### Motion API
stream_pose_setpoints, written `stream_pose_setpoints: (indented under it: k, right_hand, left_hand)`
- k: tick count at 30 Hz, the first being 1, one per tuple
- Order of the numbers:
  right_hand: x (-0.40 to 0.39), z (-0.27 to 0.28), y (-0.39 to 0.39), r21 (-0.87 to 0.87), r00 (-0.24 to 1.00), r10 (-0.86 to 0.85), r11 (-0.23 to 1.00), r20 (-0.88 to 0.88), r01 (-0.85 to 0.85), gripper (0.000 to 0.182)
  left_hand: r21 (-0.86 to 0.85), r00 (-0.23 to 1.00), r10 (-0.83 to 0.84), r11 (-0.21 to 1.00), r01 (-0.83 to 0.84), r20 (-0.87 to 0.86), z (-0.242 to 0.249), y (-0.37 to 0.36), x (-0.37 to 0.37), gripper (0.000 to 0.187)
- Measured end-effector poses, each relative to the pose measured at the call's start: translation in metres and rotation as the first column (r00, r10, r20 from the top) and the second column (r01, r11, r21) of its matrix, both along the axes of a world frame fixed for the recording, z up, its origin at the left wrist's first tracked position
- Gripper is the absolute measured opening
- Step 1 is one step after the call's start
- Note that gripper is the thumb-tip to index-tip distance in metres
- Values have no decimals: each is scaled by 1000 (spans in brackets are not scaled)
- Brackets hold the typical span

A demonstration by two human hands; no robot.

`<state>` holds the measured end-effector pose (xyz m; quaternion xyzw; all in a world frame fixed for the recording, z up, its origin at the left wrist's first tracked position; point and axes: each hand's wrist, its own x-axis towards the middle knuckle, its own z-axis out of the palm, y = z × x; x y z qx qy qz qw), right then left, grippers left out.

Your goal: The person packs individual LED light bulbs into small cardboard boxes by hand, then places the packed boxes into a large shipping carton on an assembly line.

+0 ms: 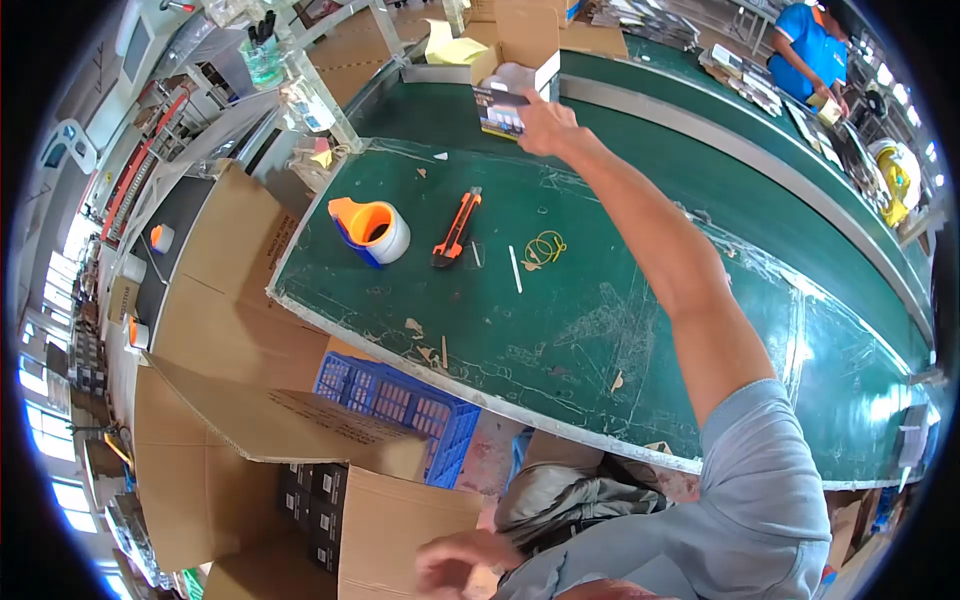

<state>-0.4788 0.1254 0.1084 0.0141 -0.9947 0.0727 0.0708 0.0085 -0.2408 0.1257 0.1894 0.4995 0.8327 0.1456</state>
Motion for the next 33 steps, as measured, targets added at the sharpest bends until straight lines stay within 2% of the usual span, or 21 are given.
stream_pose_setpoints:
  k: [2,3,5,6,8,9,11,13,15,17,19,20,21,23,25,27,29,31,33]
  right_hand:
    - [-8,-3,6,76,998,-20,997,-65,25,35]
    - [-6,-6,12,83,998,-17,996,-57,22,35]
    - [-2,-6,34,-15,967,53,998,-251,-59,27]
    - [11,-2,42,-59,930,101,990,-354,-130,21]
    - [48,16,60,-86,928,151,978,-339,-191,18]
    - [75,25,65,-123,925,202,960,-322,-253,16]
    - [140,28,74,-151,868,297,912,-397,-381,7]
    - [223,35,74,-59,811,396,884,-432,-463,3]
    - [304,42,71,-124,853,367,891,-371,-438,9]
    - [371,44,70,-115,863,375,894,-338,-433,14]
    - [419,43,70,-113,886,356,908,-295,-403,19]
    - [439,43,72,-110,898,347,916,-272,-387,25]
    - [454,45,72,-114,907,326,924,-266,-366,25]
    - [475,48,66,-107,936,295,942,-194,-319,36]
    - [481,47,60,-74,906,336,928,-257,-365,40]
    - [484,45,52,65,874,396,917,-281,-394,33]
    - [478,38,53,112,862,398,917,-314,-383,27]
    - [477,28,55,141,824,475,880,-308,-454,24]
    - [479,15,51,159,783,499,865,-373,-476,23]
  left_hand:
    - [161,983,-81,986,54,167,-12,32,-7,25]
    - [168,981,-80,985,50,174,-19,41,-16,25]
    - [4,969,-221,975,222,106,-33,58,-37,32]
    - [10,969,-225,974,225,101,-35,63,-44,32]
    - [-225,964,-143,955,194,225,-38,69,-53,42]
    - [-216,963,-146,956,196,228,-43,74,-58,42]
    - [-372,999,38,927,-41,-17,-54,86,-74,42]
    - [-372,961,192,892,-256,-200,-52,102,-84,49]
    - [-348,902,304,846,-403,-307,-53,119,-98,66]
    - [-312,899,319,858,-408,-300,-56,138,-111,94]
    - [-283,879,266,875,-392,-397,-56,162,-120,99]
    - [-174,953,189,957,-233,-238,-45,179,-117,111]
    - [-171,947,163,961,-216,-278,-47,191,-121,116]
    - [19,980,67,998,-64,-189,-39,216,-119,114]
    - [-55,969,27,998,-42,-246,-34,222,-118,112]
    - [-130,952,1,991,-42,-305,-31,223,-121,110]
    - [-115,974,-47,993,22,-223,-31,225,-126,108]
    - [-162,974,-26,987,-11,-223,-31,226,-130,107]
    - [-87,983,-58,995,43,-176,-38,227,-134,107]
